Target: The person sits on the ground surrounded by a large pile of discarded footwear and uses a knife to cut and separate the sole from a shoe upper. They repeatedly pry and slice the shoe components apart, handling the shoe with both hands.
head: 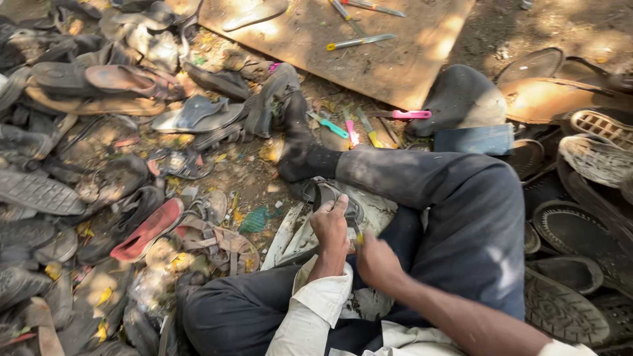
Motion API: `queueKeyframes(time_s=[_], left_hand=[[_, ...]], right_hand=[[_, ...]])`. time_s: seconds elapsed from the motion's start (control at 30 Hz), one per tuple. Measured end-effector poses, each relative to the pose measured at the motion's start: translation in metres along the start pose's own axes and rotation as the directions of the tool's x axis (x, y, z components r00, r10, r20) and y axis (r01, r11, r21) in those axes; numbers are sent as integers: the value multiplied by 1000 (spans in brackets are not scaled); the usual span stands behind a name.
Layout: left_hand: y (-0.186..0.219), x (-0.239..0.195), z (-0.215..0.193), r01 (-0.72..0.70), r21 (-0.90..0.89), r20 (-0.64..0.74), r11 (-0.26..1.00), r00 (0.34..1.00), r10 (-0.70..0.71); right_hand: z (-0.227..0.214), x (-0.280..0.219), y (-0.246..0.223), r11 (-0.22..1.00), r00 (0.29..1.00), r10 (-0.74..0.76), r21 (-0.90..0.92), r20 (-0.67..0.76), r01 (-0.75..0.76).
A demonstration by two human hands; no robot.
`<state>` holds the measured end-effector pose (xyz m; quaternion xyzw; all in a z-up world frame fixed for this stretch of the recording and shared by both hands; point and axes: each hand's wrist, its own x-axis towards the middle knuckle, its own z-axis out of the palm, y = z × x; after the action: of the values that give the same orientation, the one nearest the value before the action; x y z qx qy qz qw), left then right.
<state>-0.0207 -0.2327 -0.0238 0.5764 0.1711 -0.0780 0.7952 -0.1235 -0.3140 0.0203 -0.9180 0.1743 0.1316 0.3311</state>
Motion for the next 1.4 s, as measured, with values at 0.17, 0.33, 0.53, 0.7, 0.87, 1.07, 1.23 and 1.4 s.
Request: queueKeyframes(time_s=[0.17, 0.33, 0.53, 0.7, 0.87, 1.07, 1.23, 1.4], left_hand=[[23, 2, 11, 177, 43, -171, 983, 971, -167], [22, 12, 12, 147, -81, -134, 986, 979, -157], [1, 31, 7, 249, -330, -17, 911, 963, -269], [-9, 42, 5, 219, -79, -108, 972, 968, -227], [11, 25, 8, 218, -245, 22, 945, 975, -220], [7, -13, -68, 128, -623, 153, 772, 987, -41], [-58, -30, -102, 23, -380, -29, 925, 999, -37], [-45, -48, -95, 34, -254, -55, 967, 997, -49]], right_hand=[[29, -10, 15, 999, 998, 40, -32, -51, -42], [37, -11, 20, 991, 994, -72, 103, -87, 80], [30, 5, -6, 992, 993, -73, 101, -88, 82], [23, -6, 3, 991, 990, 125, -59, 71, -121], [33, 25, -1, 994, 994, -109, -16, -31, 108], [-16, -25, 6, 958, 995, -71, 273, -69, 87], [-68, 23, -29, 952, 943, -301, 16, -138, 306], [-65, 76, -73, 857, 906, -346, -311, 242, 411]])
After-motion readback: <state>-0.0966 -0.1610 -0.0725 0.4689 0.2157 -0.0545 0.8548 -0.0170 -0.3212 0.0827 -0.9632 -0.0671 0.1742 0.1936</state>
